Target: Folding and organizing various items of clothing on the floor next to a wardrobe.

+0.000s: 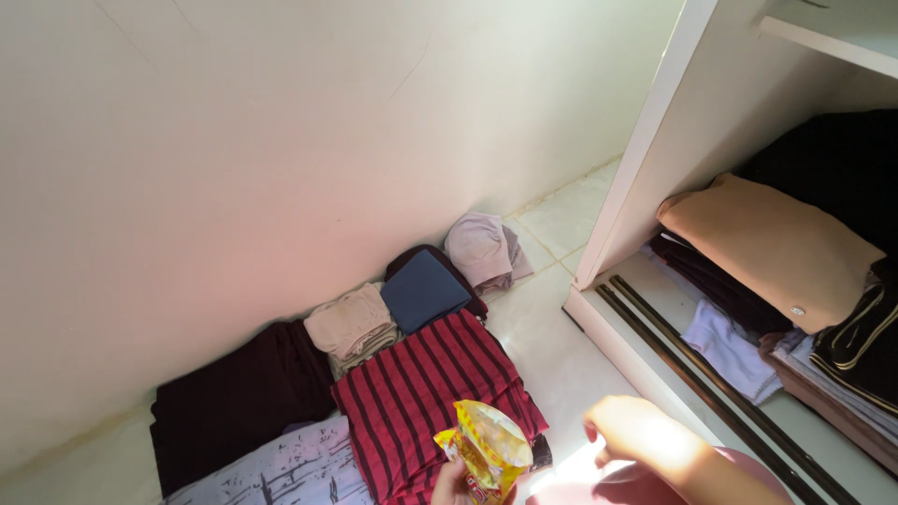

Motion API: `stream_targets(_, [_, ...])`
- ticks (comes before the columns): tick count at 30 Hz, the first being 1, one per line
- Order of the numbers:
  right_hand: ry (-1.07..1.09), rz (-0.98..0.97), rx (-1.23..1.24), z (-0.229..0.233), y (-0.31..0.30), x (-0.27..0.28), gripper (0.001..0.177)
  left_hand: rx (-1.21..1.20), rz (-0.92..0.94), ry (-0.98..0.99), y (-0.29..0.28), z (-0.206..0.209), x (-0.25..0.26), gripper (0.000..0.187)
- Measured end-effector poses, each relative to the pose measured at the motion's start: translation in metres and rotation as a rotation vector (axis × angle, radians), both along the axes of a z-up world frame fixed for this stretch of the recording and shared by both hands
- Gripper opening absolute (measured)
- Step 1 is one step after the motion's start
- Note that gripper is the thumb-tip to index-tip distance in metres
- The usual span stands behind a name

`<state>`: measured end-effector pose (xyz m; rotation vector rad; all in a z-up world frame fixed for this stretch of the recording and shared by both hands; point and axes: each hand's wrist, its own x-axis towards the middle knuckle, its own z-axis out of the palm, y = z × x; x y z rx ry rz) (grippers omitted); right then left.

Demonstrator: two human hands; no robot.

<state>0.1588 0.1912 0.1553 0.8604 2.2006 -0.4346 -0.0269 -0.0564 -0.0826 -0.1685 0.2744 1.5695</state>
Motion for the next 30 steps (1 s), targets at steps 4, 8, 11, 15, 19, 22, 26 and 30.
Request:
stream_targets(4, [0.011,0.032,-0.015,-0.099,0.03,-0.025,0.04,-0.06,0.134,-0.044,0.031,0.059,0.002,0.059])
stream_targets(8, [-0.035,0.121,0.001,-0.144,0.038,-0.033,0.039,-0.094,0.155,-0.081,0.029,0.061,0.007,0.056])
stream_targets(11, [-0.065,0.185,0.017,-0.155,0.038,-0.037,0.039,-0.238,0.155,-0.094,0.029,0.061,0.009,0.056])
stream_targets(15, [-0.093,0.256,0.033,-0.177,0.035,-0.048,0.039,-0.242,0.105,-0.046,0.025,0.063,0.0,0.055])
stream_targets(19, [-0.14,0.311,0.037,-0.237,0.038,-0.035,0.04,-0.343,0.16,-0.024,0.027,0.102,0.0,0.054])
stream_targets(22, [0.057,0.145,0.072,-0.303,0.052,-0.016,0.028,-0.351,0.202,-0.008,0.026,0.117,0.002,0.054])
stream_targets(26, [0.04,0.126,0.067,-0.26,0.063,-0.035,0.044,-0.411,0.181,0.007,0.024,0.123,0.003,0.052])
stream_targets(30, [0.116,-0.04,-0.007,-0.22,0.089,-0.048,0.051,-0.38,0.222,0.056,0.021,0.133,0.001,0.051])
